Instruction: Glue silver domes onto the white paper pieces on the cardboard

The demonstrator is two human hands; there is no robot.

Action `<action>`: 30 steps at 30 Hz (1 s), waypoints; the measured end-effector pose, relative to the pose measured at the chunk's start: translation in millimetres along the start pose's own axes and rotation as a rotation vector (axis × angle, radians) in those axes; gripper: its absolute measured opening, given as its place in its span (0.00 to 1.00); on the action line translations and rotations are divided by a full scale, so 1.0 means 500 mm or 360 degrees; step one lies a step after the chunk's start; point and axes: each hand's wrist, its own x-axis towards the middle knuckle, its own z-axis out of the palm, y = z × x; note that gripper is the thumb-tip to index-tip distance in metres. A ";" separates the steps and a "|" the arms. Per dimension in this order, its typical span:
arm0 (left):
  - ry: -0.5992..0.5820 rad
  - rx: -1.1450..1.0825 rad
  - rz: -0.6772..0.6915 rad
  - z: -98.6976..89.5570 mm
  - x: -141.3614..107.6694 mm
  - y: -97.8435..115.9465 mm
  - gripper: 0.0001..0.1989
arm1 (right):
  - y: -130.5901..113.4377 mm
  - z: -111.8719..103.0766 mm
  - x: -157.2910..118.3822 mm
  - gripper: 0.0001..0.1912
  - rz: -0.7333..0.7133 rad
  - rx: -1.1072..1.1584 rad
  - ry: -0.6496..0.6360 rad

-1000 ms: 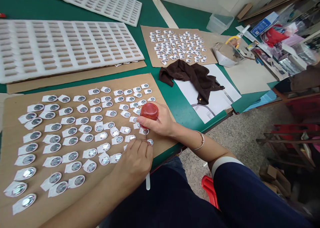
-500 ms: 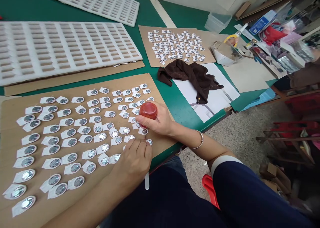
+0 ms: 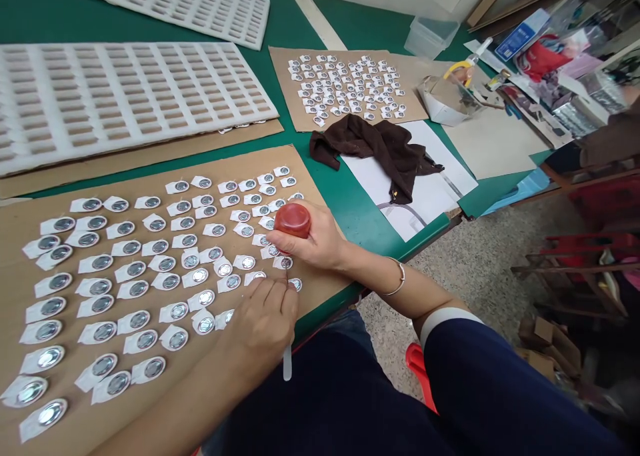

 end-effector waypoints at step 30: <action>0.0006 -0.0638 -0.0202 -0.028 0.021 -0.050 0.07 | -0.001 -0.012 -0.004 0.20 -0.0031 -0.0064 -0.0073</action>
